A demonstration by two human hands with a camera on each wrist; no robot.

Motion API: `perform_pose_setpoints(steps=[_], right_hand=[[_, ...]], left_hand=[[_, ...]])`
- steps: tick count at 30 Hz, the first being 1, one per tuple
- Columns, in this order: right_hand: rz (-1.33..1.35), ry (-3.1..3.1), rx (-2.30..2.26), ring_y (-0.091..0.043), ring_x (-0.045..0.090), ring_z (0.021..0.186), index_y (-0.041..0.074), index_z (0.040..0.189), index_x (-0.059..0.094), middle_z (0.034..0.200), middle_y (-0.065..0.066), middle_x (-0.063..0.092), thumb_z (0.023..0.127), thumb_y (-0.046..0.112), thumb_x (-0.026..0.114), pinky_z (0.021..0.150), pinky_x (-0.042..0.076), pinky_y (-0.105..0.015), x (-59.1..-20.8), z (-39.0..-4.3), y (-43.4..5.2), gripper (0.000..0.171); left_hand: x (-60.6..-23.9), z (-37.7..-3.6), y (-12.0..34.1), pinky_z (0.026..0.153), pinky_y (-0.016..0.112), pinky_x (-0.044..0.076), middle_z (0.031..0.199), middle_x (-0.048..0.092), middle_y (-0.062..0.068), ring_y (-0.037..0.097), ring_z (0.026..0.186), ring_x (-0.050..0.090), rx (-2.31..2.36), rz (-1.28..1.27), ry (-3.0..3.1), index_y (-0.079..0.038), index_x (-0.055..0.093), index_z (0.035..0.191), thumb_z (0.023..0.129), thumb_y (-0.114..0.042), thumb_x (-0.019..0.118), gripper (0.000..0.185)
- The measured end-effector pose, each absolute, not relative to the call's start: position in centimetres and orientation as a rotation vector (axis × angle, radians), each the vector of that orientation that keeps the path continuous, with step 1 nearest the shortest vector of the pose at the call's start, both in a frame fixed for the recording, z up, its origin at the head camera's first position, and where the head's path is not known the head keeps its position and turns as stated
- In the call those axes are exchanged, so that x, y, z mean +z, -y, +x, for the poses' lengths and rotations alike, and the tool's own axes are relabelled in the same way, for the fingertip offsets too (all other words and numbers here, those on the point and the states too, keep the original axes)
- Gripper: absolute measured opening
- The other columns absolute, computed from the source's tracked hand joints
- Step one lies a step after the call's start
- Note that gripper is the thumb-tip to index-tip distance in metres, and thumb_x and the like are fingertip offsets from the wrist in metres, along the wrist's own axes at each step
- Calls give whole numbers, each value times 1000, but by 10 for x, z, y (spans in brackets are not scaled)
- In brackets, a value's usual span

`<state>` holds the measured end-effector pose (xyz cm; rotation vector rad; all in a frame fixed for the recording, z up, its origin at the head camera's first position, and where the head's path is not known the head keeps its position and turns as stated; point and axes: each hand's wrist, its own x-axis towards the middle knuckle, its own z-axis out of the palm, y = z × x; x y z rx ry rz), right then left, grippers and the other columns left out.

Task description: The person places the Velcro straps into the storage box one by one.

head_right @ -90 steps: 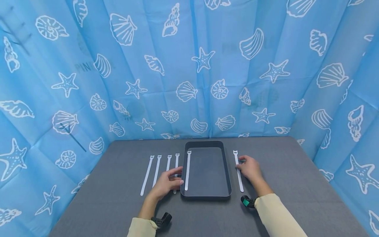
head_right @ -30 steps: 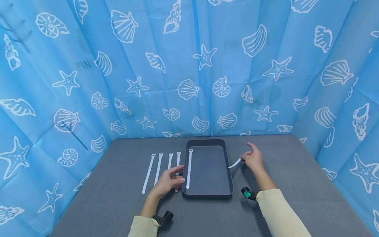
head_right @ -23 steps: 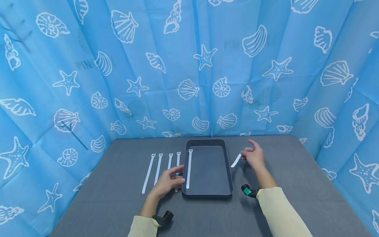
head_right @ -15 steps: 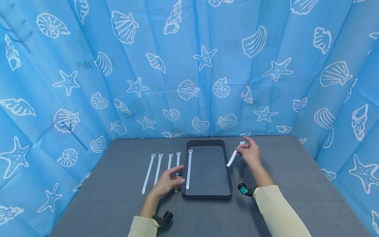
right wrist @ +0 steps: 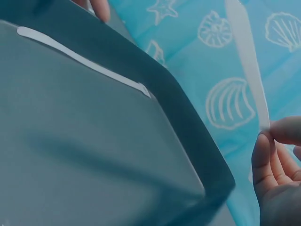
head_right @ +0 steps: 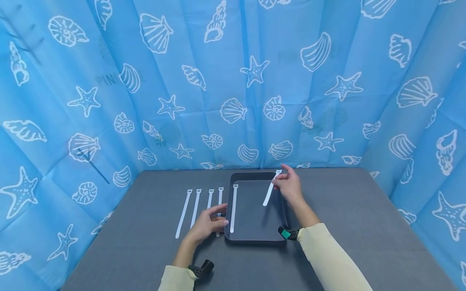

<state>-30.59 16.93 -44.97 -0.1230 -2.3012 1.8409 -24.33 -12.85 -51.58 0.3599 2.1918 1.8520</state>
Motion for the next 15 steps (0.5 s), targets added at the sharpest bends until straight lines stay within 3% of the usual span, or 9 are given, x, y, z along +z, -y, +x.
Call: perform_pose_setpoints(steps=[5,15], right_hand=[[-116,2352,1829,-12,61,68,4,150,30,98,-17,60,91,-3,63,70,57,-33,-454,-309,-155,68],[-103,2429,1837,-17,63,69,4,153,21,95,-19,64,90,-4,63,68,57,-32,-468,-314,-131,76]], left_hand=[[-517,-245,129,80,36,56,136,51,14,24,104,64,1856,370,-2193,-11,48,144,89,-11,71,59],[-519,-247,129,79,36,56,136,52,12,23,102,64,1863,341,-2182,-12,49,143,89,-10,71,59]])
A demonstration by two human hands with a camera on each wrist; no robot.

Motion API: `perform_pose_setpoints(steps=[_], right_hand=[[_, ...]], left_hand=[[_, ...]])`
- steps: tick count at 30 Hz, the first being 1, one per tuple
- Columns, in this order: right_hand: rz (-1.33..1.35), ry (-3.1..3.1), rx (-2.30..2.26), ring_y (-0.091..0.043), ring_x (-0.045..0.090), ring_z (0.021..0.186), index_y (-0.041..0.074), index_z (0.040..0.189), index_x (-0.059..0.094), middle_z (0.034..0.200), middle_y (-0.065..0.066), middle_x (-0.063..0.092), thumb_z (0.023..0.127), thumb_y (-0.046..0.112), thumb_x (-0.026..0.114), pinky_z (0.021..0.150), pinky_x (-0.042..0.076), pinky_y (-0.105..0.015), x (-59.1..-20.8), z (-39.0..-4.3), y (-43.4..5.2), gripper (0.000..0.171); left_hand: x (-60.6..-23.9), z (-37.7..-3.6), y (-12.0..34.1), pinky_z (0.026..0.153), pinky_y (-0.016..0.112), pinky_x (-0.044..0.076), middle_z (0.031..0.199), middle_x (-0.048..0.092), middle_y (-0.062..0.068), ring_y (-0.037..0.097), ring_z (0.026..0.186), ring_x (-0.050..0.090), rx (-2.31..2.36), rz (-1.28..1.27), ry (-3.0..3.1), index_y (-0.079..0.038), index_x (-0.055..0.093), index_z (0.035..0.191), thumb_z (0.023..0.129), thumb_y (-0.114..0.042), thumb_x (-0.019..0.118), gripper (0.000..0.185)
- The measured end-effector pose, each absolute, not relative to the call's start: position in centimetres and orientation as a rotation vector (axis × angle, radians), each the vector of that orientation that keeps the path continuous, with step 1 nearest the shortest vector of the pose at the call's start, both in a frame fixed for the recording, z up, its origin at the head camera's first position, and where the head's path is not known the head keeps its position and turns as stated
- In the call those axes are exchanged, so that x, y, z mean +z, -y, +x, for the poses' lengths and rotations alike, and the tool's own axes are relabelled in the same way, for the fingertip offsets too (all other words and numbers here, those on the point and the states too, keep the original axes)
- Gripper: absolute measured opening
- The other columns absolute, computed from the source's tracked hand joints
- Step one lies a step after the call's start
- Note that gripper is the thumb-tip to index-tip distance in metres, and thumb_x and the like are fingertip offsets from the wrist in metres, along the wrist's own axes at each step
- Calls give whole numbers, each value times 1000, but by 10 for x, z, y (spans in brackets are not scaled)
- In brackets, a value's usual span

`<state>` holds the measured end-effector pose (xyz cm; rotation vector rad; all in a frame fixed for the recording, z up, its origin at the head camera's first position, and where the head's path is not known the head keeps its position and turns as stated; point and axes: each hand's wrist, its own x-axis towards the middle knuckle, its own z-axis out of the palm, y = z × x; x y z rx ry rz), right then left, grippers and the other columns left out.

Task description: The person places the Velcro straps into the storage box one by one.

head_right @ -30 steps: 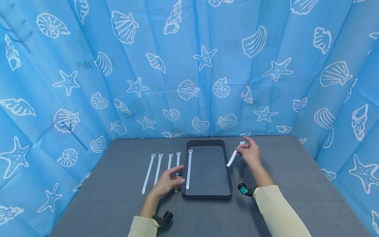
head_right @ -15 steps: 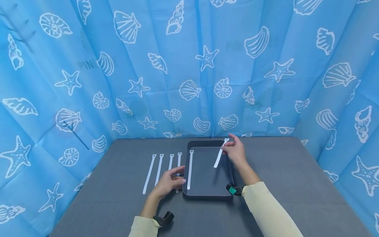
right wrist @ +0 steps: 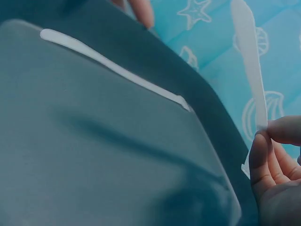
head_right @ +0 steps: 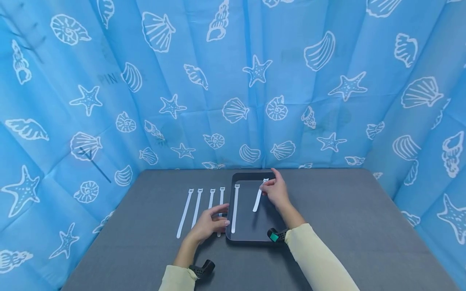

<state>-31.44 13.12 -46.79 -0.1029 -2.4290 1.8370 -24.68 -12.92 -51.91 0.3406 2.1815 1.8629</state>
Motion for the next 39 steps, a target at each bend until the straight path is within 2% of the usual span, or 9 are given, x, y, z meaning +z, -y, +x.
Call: perform_pose_setpoints(steps=[7,14,23,34,39], right_hand=[[-91,2527,1839,-19,62,66,3,154,16,89,-17,64,90,-7,61,65,56,-34,-479,-321,-115,80],[-63,2650,1792,-22,63,68,5,155,10,87,-14,63,89,-7,62,64,55,-32,-489,-322,-107,85],[19,2831,1694,-22,62,70,7,155,14,87,-15,63,85,-10,64,63,54,-33,-491,-320,-104,88],[162,2899,1546,-20,58,66,1,146,38,82,-10,59,83,-9,65,57,51,-31,-492,-317,-102,69],[211,2931,1422,-19,57,62,0,139,49,78,-7,58,82,-2,71,55,46,-29,-491,-316,-103,61]], left_hand=[[-518,-246,130,79,36,56,136,51,14,23,102,64,1875,350,-2167,-10,48,143,89,-9,71,59],[-517,-246,129,79,35,56,136,51,14,21,101,64,1865,354,-2178,-9,48,144,88,-11,72,61],[-516,-246,128,79,36,56,136,52,12,24,103,64,1866,327,-2190,-13,51,142,88,-9,71,58],[-516,-246,129,79,37,56,136,52,13,24,102,64,1867,342,-2180,-13,50,142,89,-9,71,58],[-517,-246,130,79,36,56,136,52,12,22,102,64,1854,347,-2185,-13,49,143,89,-12,71,58]])
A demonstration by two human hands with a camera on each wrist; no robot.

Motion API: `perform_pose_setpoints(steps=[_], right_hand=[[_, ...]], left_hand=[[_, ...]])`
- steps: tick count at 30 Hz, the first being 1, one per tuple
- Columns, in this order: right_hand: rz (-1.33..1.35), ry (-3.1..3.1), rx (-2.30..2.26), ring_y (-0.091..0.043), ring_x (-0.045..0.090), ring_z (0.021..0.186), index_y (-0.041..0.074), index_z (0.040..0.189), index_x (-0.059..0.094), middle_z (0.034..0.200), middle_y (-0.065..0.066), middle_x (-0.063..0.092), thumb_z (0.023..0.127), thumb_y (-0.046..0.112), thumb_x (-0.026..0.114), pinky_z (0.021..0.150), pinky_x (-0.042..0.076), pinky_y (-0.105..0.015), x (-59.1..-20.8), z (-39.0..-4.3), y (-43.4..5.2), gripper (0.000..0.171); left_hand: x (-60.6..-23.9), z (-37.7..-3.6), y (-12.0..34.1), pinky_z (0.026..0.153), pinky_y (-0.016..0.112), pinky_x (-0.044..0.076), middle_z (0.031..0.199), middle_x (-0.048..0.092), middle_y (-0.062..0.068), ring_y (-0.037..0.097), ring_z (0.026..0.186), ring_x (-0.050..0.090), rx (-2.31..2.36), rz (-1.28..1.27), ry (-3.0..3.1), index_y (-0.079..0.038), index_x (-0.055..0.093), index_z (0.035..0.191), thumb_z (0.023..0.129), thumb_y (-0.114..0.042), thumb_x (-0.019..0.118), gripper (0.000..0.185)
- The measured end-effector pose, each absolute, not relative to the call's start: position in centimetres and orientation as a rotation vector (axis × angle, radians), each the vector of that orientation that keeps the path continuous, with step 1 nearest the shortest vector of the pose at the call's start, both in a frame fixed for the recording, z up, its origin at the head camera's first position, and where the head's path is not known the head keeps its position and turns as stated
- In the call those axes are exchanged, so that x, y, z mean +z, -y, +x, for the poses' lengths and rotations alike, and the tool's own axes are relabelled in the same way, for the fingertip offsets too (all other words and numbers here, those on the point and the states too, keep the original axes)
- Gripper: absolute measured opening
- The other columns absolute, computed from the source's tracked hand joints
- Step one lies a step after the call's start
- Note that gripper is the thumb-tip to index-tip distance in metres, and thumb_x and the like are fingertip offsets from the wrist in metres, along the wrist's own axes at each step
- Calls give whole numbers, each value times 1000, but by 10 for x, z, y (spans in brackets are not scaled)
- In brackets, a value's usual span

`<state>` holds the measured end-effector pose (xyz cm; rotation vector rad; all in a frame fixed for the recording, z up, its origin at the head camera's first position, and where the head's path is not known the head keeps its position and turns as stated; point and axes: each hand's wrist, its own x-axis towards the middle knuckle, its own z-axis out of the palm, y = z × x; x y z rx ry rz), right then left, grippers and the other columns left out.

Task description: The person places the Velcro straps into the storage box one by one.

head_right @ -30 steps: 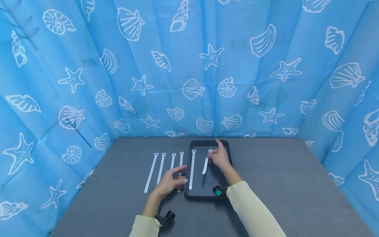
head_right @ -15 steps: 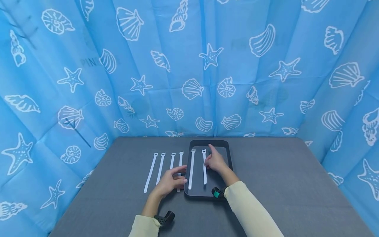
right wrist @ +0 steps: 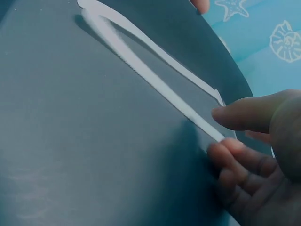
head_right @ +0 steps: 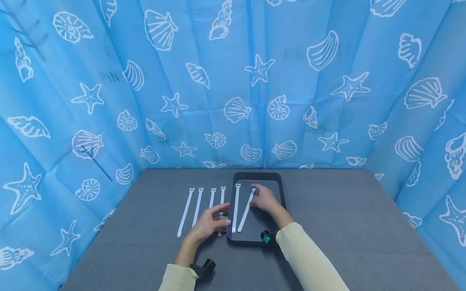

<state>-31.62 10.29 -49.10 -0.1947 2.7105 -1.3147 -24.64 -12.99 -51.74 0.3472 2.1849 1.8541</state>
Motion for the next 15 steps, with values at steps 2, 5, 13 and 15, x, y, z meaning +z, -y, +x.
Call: perform_pose_setpoints(steps=[2,5,13,15], right_hand=[[-198,-2743,-1264,-18,57,62,-1,135,52,78,-7,59,82,2,73,55,45,-30,-491,-316,-103,58],[-195,-2806,-1178,-20,58,68,-2,131,57,84,-8,61,82,8,76,59,48,-33,-491,-316,-102,54],[-204,-2945,-858,-36,44,111,5,131,61,130,-19,56,78,23,82,92,39,-54,-487,-312,-97,60],[-233,-2934,-804,-40,40,121,5,133,59,137,-18,53,77,24,82,99,33,-58,-486,-312,-95,63]], left_hand=[[-517,-247,130,79,36,56,136,52,12,22,103,64,1853,350,-2186,-13,49,143,89,-13,71,58],[-517,-247,130,79,36,56,136,52,11,23,103,64,1858,348,-2184,-14,49,143,89,-13,71,58],[-517,-246,129,79,35,56,136,52,11,22,102,64,1853,349,-2191,-14,49,143,89,-13,71,58],[-516,-246,130,79,35,56,136,52,11,22,102,64,1856,348,-2187,-14,49,143,89,-13,71,58]])
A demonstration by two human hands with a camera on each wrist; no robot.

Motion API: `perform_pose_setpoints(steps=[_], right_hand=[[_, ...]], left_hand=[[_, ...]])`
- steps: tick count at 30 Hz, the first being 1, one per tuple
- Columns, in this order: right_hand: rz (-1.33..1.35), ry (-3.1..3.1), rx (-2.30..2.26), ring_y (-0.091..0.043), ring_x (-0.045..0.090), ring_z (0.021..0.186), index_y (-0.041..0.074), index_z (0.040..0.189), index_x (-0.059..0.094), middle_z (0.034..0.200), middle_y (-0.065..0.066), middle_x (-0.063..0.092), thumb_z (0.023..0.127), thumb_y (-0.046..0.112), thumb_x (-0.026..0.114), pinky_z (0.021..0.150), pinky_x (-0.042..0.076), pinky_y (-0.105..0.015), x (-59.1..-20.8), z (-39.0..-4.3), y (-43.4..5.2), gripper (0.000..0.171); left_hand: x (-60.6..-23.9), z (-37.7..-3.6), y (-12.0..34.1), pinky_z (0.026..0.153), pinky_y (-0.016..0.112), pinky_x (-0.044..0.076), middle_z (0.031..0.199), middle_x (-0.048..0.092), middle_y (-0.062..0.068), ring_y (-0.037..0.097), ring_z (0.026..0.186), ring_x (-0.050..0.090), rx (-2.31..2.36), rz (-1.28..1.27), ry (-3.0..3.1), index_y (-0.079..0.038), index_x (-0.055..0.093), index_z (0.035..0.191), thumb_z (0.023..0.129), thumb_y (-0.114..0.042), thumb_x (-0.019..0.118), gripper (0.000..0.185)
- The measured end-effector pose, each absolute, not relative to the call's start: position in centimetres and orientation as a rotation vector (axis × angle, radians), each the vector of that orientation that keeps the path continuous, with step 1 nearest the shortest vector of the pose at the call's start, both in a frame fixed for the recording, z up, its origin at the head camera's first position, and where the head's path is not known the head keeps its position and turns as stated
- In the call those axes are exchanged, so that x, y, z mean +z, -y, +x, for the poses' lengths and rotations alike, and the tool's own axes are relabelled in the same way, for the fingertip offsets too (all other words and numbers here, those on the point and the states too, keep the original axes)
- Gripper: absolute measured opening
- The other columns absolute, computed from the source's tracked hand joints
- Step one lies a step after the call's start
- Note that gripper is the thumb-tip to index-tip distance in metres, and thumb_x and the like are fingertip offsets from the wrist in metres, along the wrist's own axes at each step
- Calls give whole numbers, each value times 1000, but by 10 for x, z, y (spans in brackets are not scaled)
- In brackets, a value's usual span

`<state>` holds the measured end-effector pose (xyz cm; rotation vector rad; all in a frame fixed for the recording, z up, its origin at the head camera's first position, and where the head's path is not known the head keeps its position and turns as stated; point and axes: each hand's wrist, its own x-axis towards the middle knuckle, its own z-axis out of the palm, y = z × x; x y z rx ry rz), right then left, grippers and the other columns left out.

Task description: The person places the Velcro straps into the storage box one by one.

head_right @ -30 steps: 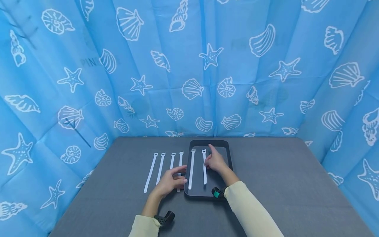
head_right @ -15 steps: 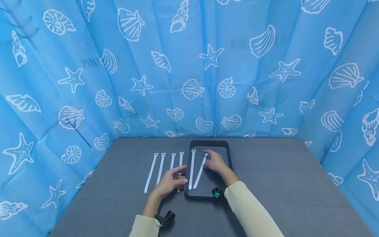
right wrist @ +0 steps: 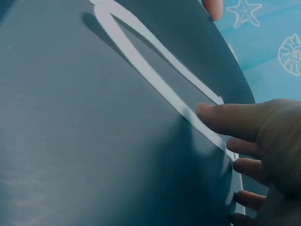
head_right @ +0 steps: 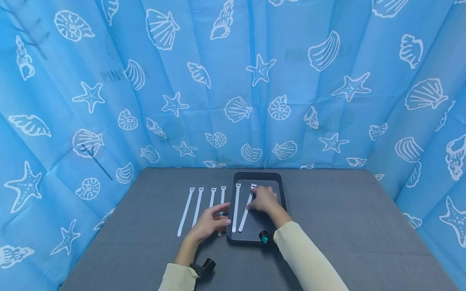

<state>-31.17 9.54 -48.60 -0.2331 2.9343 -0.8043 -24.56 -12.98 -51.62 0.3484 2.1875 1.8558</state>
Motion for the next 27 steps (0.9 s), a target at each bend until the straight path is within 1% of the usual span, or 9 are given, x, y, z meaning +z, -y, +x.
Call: perform_pose_setpoints(steps=[4,7,12,19,27], right_hand=[[-309,-2905,-745,-46,28,134,5,135,57,144,-18,46,77,24,83,104,24,-63,-484,-311,-93,67],[-341,-2892,-733,-47,24,137,7,137,55,147,-17,43,77,24,82,105,21,-66,-484,-310,-91,68],[-331,-2894,-723,-47,22,138,9,138,54,149,-16,41,77,24,82,106,19,-66,-487,-314,-87,68],[-312,-2885,-695,-48,19,139,12,139,54,151,-17,38,77,26,82,106,17,-68,-488,-316,-84,70],[-316,-2870,-701,-47,16,140,15,139,55,152,-14,36,77,27,82,106,13,-69,-488,-318,-82,69]], left_hand=[[-516,-245,130,79,37,56,136,52,12,22,101,64,1859,354,-2186,-13,49,143,90,-11,70,57],[-515,-245,129,79,37,57,137,51,12,23,101,64,1861,355,-2186,-13,49,143,90,-10,69,57],[-514,-245,129,79,37,56,138,51,12,24,102,64,1872,338,-2170,-14,48,144,89,-11,70,59],[-514,-245,129,78,35,57,138,50,13,22,101,64,1858,344,-2180,-12,48,144,89,-11,70,60],[-516,-246,129,78,36,57,137,51,12,23,101,64,1863,341,-2181,-12,49,143,89,-10,70,59]])
